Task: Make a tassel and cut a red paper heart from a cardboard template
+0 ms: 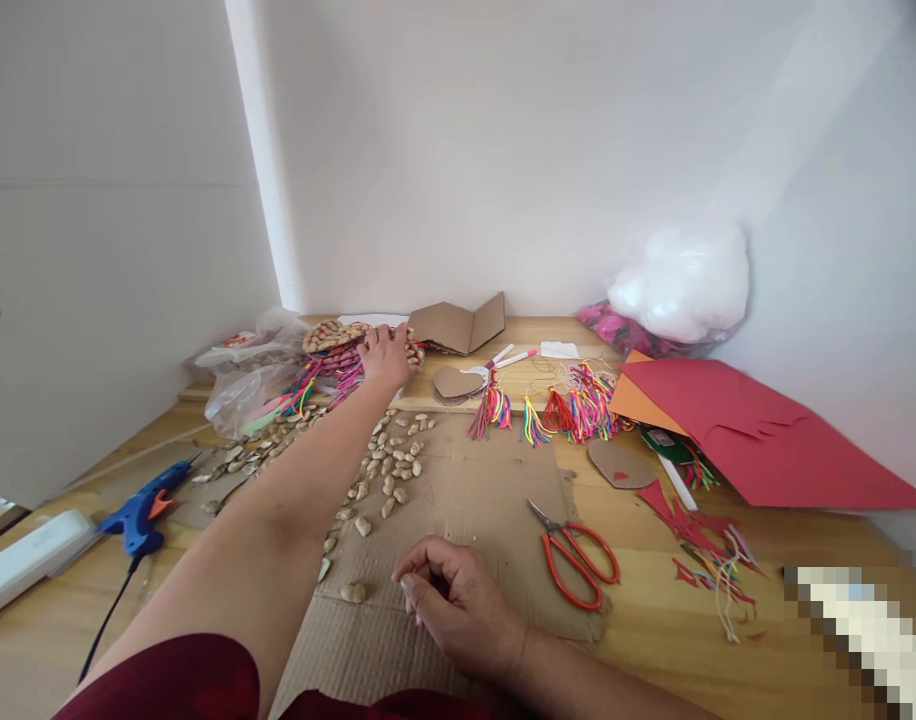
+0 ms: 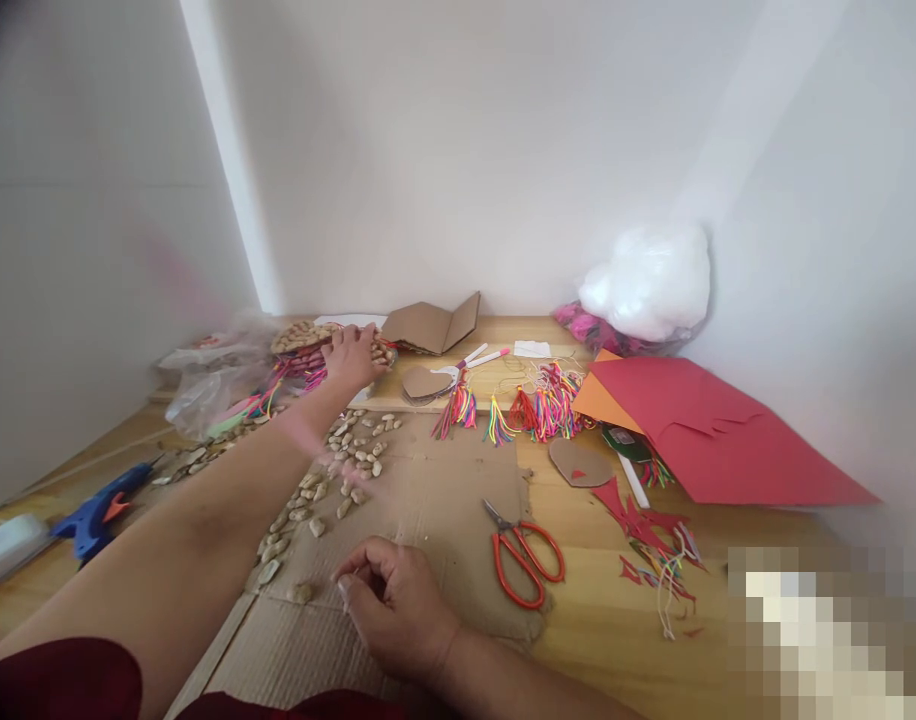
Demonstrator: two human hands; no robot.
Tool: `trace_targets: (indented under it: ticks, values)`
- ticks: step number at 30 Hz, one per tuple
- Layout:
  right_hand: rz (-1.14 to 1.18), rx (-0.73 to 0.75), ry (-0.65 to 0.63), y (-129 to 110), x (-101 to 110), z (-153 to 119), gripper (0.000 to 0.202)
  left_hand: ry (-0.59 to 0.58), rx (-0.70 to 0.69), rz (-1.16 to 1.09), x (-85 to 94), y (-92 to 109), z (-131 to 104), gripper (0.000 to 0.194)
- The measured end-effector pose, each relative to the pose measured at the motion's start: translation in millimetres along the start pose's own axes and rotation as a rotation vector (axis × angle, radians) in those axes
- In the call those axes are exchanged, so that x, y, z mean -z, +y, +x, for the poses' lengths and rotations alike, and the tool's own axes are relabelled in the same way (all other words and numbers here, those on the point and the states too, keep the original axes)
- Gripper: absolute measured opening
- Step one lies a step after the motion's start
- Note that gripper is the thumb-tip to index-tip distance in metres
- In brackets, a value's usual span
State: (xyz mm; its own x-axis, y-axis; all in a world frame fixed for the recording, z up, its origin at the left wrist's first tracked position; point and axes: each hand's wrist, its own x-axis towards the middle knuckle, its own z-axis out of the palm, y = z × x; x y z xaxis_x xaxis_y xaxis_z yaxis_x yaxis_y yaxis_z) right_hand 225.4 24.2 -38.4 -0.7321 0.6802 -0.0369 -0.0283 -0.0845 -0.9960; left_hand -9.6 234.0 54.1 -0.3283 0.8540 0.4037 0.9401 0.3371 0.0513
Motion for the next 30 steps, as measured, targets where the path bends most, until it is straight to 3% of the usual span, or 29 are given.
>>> trace_targets:
  ticks: [6,9,11,16,18,21,26,30]
  values:
    - [0.014,-0.002,0.003,1,-1,0,0.013,0.052,0.050,-0.019,-5.5,12,3,0.086]
    - [-0.018,0.009,0.001,2,0,0,0.013,0.088,0.001,-0.046,-1.2,17,-3,0.090]
    - [-0.046,0.023,0.001,2,1,0,0.013,0.116,-0.074,-0.063,3.1,20,-12,0.080]
    - [-0.075,0.050,-0.016,2,2,1,0.015,0.121,-0.317,-0.088,9.4,23,-37,0.033]
    - [-0.082,0.055,-0.027,2,3,1,0.017,0.108,-0.382,-0.081,9.0,21,-42,0.029]
    - [-0.096,0.055,-0.038,4,4,2,0.020,0.124,-0.392,-0.059,5.1,14,-41,0.028]
    - [-0.094,0.061,-0.046,8,4,1,0.023,0.121,-0.324,-0.016,-10.2,1,-26,0.061]
    - [-0.050,0.026,-0.046,9,4,1,0.025,0.056,-0.300,0.011,-24.1,-3,-13,0.060]
